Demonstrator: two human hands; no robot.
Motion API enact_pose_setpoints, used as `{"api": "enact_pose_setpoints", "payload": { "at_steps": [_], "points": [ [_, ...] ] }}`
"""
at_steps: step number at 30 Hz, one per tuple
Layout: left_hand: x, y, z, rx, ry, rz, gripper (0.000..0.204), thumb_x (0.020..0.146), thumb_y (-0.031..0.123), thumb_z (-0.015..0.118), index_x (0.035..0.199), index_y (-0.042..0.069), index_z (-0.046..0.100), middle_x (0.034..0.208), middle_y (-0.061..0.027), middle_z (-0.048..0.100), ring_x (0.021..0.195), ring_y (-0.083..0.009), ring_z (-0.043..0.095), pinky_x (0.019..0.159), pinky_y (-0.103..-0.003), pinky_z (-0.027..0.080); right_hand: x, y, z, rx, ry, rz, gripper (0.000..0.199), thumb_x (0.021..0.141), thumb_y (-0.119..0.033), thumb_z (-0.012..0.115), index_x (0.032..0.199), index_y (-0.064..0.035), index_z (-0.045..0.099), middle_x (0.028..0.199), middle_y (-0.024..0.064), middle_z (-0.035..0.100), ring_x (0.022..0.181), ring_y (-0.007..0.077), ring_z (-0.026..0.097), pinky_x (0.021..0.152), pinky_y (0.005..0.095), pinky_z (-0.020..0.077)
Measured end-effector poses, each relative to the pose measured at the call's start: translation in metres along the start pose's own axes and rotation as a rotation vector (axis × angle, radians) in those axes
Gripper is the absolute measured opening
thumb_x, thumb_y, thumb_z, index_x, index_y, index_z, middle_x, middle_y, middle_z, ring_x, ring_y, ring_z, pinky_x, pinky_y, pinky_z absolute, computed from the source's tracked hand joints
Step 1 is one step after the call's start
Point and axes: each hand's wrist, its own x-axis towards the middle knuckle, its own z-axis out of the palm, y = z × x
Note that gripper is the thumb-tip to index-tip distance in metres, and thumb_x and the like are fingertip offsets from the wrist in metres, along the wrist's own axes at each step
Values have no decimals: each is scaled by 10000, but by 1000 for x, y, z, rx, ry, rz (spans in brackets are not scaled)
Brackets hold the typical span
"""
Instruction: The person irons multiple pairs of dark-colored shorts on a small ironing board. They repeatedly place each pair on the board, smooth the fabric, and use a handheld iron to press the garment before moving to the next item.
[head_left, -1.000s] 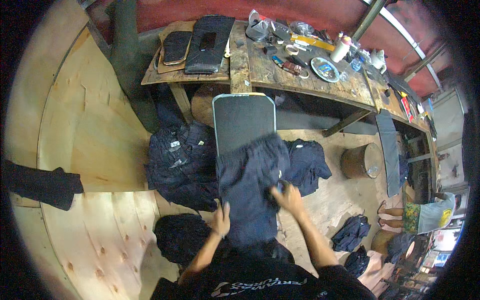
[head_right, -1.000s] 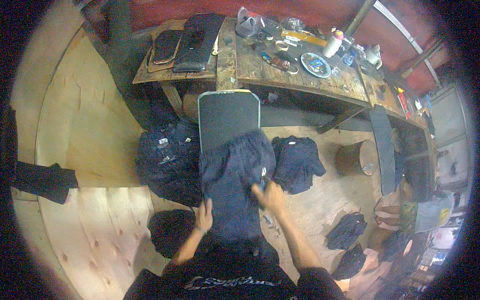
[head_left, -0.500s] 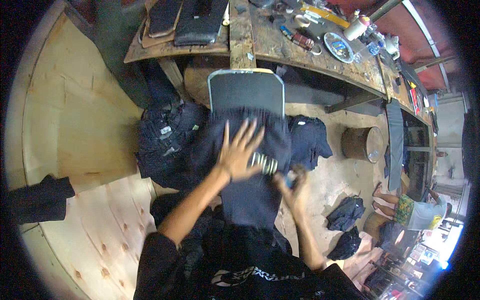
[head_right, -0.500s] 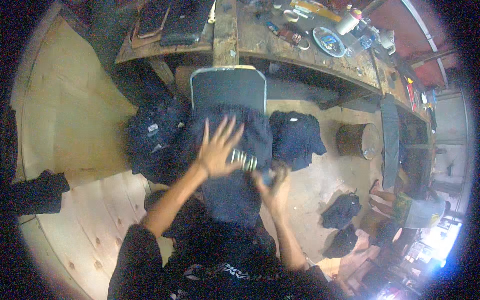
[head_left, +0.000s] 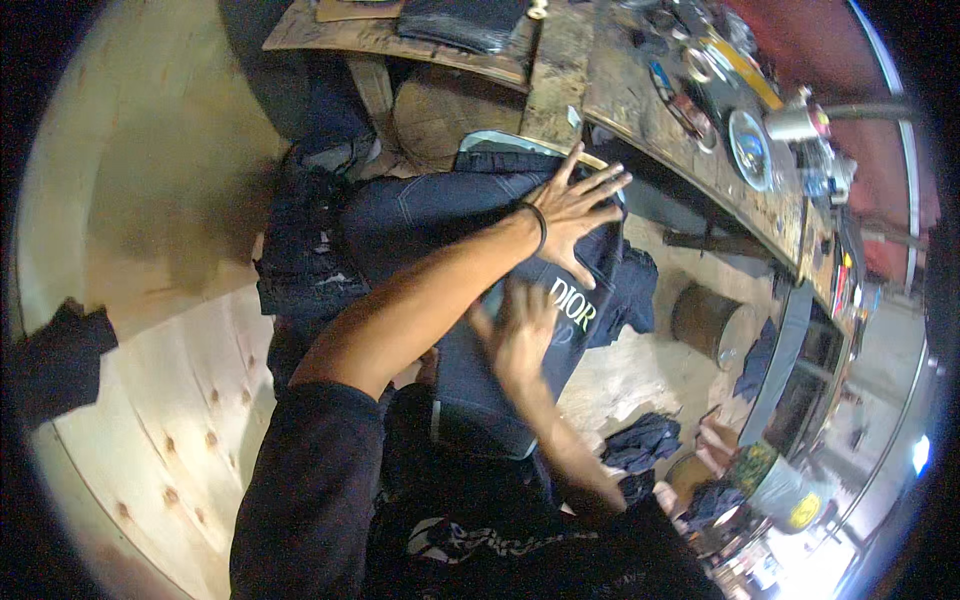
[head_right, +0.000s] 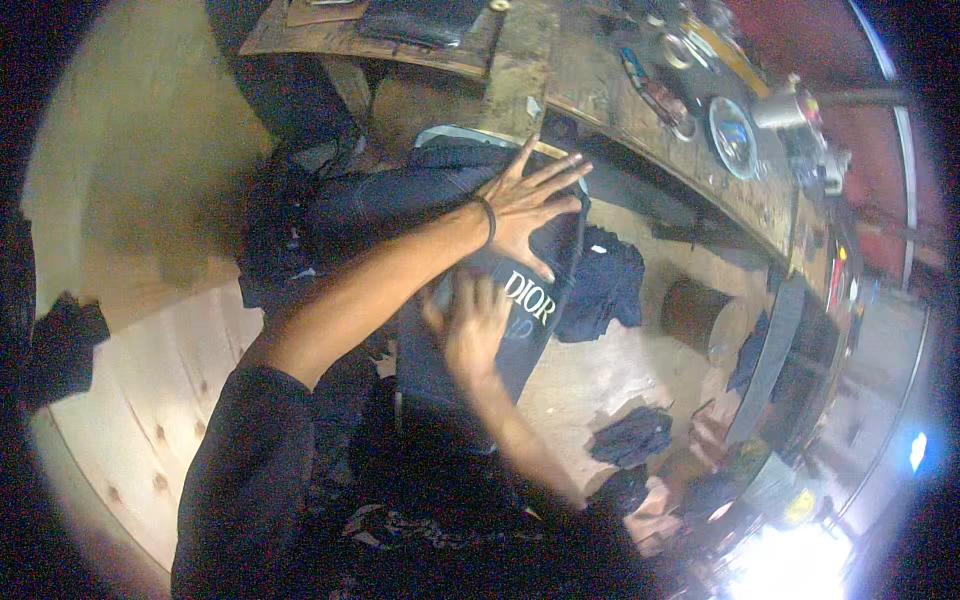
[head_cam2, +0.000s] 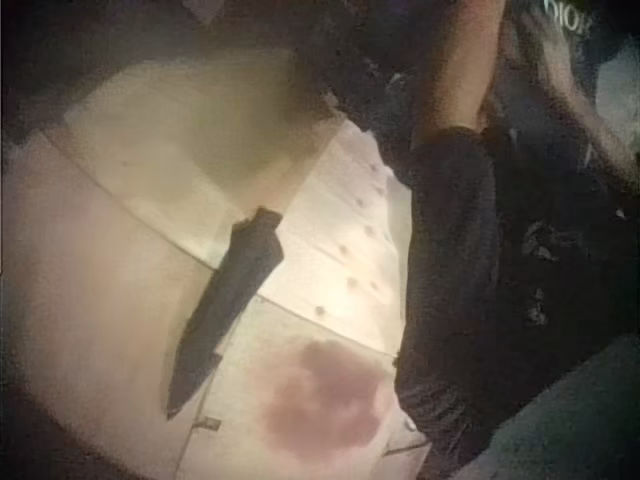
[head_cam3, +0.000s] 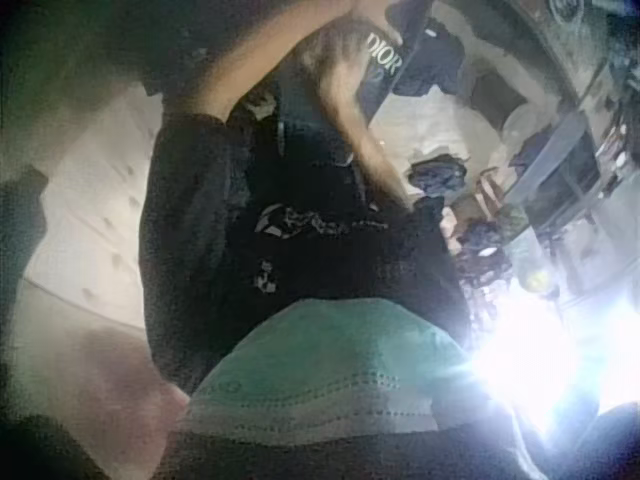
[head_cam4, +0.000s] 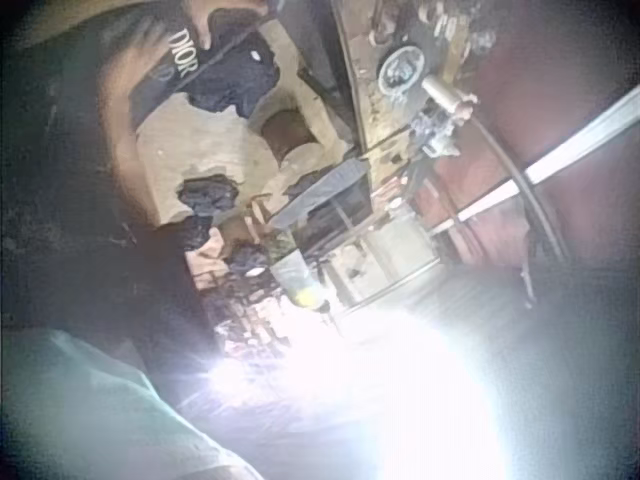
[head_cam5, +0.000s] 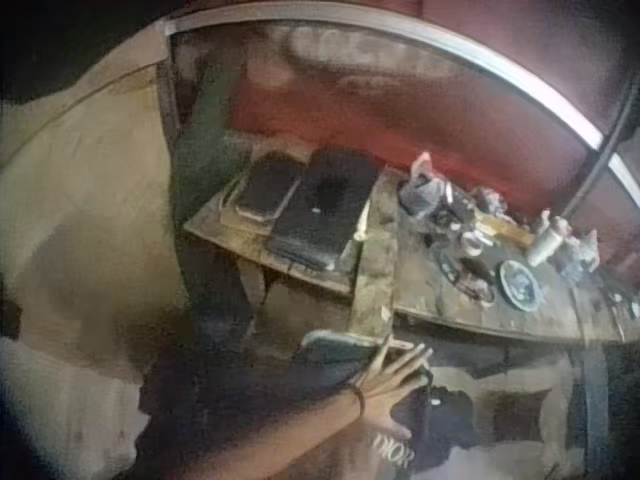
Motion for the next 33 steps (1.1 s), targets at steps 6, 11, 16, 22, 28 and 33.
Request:
{"api": "enact_pose_setpoints", "payload": {
  "at_steps": [6,11,16,22,28,33],
  "points": [
    [-3,5,2,51,32,-76,1160,574,894,717,1499,210,570,1755,-169,88,1633,-303,10,1202,-777,-59,-57,18,2,45,-377,-140,478,734,-355,870,1034,-37,675,927,131,583,887,334,543,780,504,442],
    [-4,11,-1,53,-29,-127,1134,574,899,711,1479,227,590,1757,-157,86,1632,-314,9,1195,-794,-30,-103,31,-11,335,-274,-376,490,789,-340,869,1155,-78,676,986,90,608,906,292,571,811,480,492],
    [-4,14,-5,102,-65,-205,1099,581,886,728,1465,246,600,1758,-146,91,1629,-324,47,1188,-807,-22,-121,54,-20,13,-309,-301,530,784,-396,879,1127,-38,691,989,100,624,946,293,591,883,507,506],
    [-6,18,-4,147,-32,-244,1112,577,911,713,1455,238,604,1754,-145,106,1626,-323,59,1176,-826,-9,-116,79,-24,128,-276,-60,560,704,-379,913,1134,-71,731,1027,116,646,1009,317,588,930,515,478],
    [-6,15,-3,153,-46,-232,1068,605,891,716,1426,217,608,1743,-156,145,1623,-336,74,1186,-813,16,-104,76,-37,311,-215,13,536,687,-350,934,1089,-59,729,936,102,636,900,329,609,852,476,501],
    [-20,34,-12,251,209,-263,1046,573,888,733,1397,247,658,1735,-170,166,1598,-390,144,1191,-807,46,-85,72,-82,503,-230,-264,469,776,-330,894,1095,-29,728,919,120,676,856,281,655,868,436,546]
  ]
}}
